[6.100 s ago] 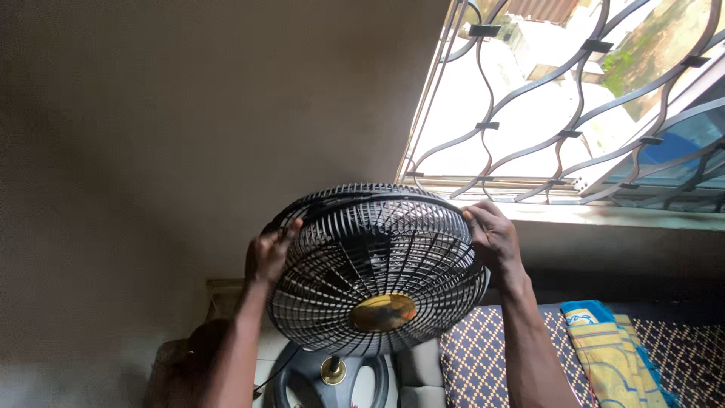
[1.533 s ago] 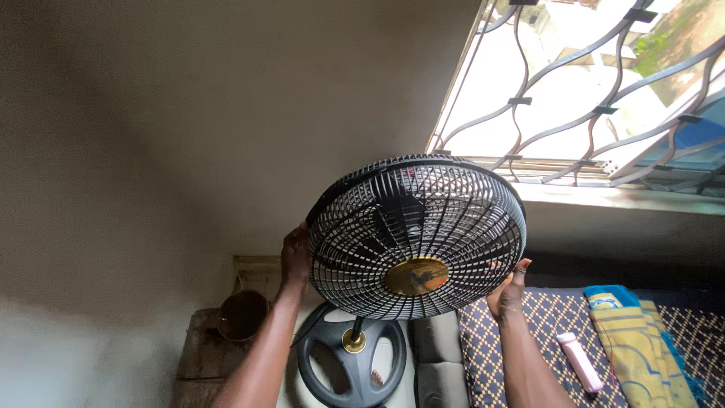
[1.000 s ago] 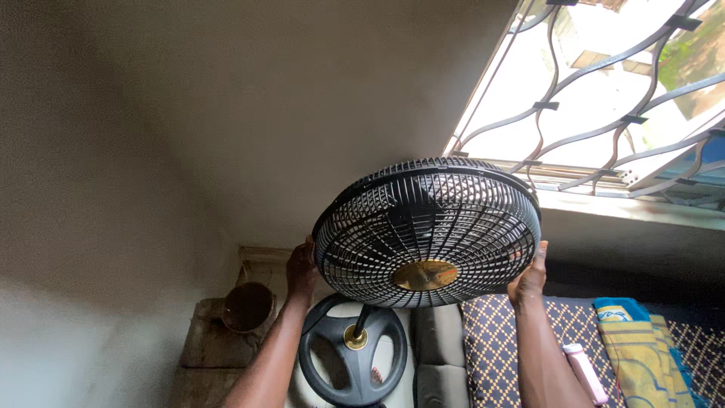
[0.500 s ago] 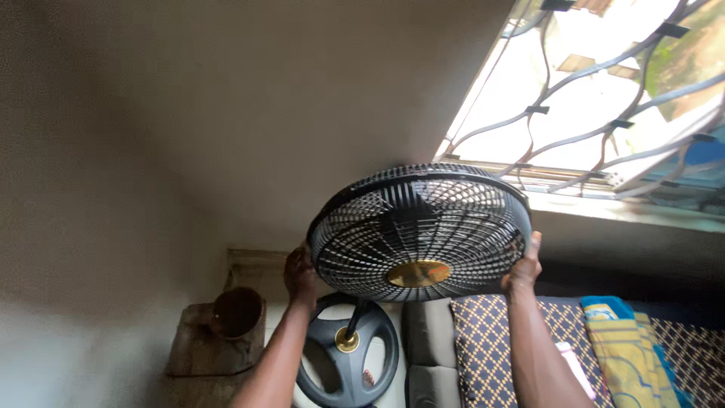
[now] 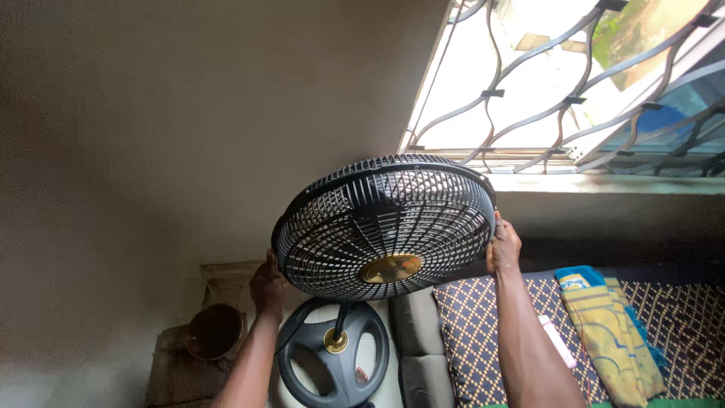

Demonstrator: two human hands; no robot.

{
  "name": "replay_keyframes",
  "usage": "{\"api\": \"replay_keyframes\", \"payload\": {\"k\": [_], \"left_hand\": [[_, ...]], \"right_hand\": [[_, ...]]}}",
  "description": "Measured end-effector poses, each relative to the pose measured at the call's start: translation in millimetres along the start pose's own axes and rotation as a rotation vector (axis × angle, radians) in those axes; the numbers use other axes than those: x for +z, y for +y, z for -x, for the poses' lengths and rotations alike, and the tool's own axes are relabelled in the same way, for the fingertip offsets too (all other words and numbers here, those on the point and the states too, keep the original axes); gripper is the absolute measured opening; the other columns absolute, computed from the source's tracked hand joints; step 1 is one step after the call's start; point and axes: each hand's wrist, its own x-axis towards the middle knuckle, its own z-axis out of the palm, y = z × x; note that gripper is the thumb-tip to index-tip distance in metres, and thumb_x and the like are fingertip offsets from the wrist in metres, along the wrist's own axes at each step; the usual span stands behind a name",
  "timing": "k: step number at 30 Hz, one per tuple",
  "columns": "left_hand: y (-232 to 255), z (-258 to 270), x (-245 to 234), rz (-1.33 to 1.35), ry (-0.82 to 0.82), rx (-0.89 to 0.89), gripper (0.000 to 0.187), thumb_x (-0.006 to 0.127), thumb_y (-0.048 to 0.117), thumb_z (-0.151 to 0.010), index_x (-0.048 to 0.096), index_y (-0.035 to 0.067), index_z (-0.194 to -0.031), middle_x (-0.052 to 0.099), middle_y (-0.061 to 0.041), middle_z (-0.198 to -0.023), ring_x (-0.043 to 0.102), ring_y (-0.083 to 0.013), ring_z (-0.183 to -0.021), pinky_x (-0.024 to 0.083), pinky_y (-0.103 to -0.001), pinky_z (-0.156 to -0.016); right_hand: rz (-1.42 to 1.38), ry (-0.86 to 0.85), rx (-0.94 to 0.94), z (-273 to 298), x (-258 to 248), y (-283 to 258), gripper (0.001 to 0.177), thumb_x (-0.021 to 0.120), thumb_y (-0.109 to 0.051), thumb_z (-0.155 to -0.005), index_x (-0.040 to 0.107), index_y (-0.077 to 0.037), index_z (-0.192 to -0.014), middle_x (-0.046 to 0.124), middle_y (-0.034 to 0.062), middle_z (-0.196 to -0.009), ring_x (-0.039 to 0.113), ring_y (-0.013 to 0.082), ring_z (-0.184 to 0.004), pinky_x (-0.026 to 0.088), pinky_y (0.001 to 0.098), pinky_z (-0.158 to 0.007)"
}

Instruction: The person assembles a standing fan by aligning and pressing the front plastic grille onto the rear housing until the clips engage.

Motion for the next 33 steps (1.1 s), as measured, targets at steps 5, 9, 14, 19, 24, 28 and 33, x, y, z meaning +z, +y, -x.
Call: {"api": "replay_keyframes", "payload": {"k": [5,9,14,19,24,28,33], "left_hand": [[1,6,5,0.096,-0.002,-0.074,0.078,0.047,0.061,-0.114,0.065,-0.015,-0.103,0.059,-0.023,-0.086,0.056,-0.0286,-0.076,0.047,-0.044,-0.071],[5,12,-4,0.152,-0.127,-0.072,0.067,0.036,0.06,-0.104,0.054,0.007,-0.143,0.065,-0.011,-0.12,0.061,-0.025,-0.106,0.047,-0.041,-0.093],[9,17,0,0.114,-0.245,0.248,0.106,0.051,0.069,-0.088,0.008,0.016,-0.17,0.061,-0.018,-0.137,0.055,-0.0322,-0.129,0.04,-0.041,-0.11],[56,36,-15,-0.181,-0.138,0.539,0.147,0.093,0.051,-0.057,0.001,0.01,-0.163,0.023,-0.026,-0.16,0.033,-0.0412,-0.142,0.038,-0.05,-0.112],[81,39,-20,-0.315,-0.038,0.582,0.127,0.088,0.055,-0.066,0.019,0.012,-0.164,0.034,-0.025,-0.157,0.039,-0.0432,-0.144,0.041,-0.053,-0.114],[72,30,-16,-0.277,0.013,0.663,0.12,0.082,0.058,-0.073,0.021,0.011,-0.165,0.033,-0.026,-0.159,0.038,-0.0464,-0.145,0.039,-0.057,-0.114],[66,26,-21,-0.37,-0.004,0.606,0.121,0.078,0.06,-0.076,0.014,0.013,-0.167,0.028,-0.027,-0.162,0.035,-0.0472,-0.146,0.038,-0.061,-0.112]], "right_hand": [[0.457,0.091,-0.104,-4,4,-19,0.04,0.068,-0.041,-0.103,0.07,-0.001,-0.097,0.067,-0.0009,-0.082,0.053,0.0053,-0.069,0.043,0.0226,-0.06],[0.664,0.108,-0.243,1,10,-21,0.045,0.07,-0.043,-0.1,0.069,0.001,-0.092,0.064,-0.0026,-0.075,0.049,0.0037,-0.066,0.042,0.0216,-0.058],[0.637,0.1,-0.26,6,12,-9,0.046,0.07,-0.045,-0.1,0.068,0.001,-0.093,0.064,-0.0024,-0.075,0.051,0.0033,-0.066,0.043,0.0213,-0.057],[0.749,0.146,-0.353,2,9,-12,0.049,0.075,-0.044,-0.098,0.066,0.003,-0.091,0.065,0.0012,-0.078,0.054,0.0049,-0.069,0.047,0.0212,-0.061],[0.448,-0.129,-0.212,16,16,-21,0.038,0.068,-0.033,-0.1,0.073,0.002,-0.115,0.076,0.0028,-0.101,0.065,0.0064,-0.086,0.052,0.0202,-0.076],[0.463,-0.119,-0.208,40,36,-48,0.035,0.068,-0.023,-0.104,0.073,0.004,-0.126,0.074,0.0057,-0.108,0.063,0.009,-0.091,0.051,0.0218,-0.081],[0.15,-0.226,0.024,53,51,-69,0.036,0.063,-0.015,-0.1,0.067,0.004,-0.131,0.072,0.0112,-0.124,0.069,0.0164,-0.107,0.055,0.028,-0.093]]}}
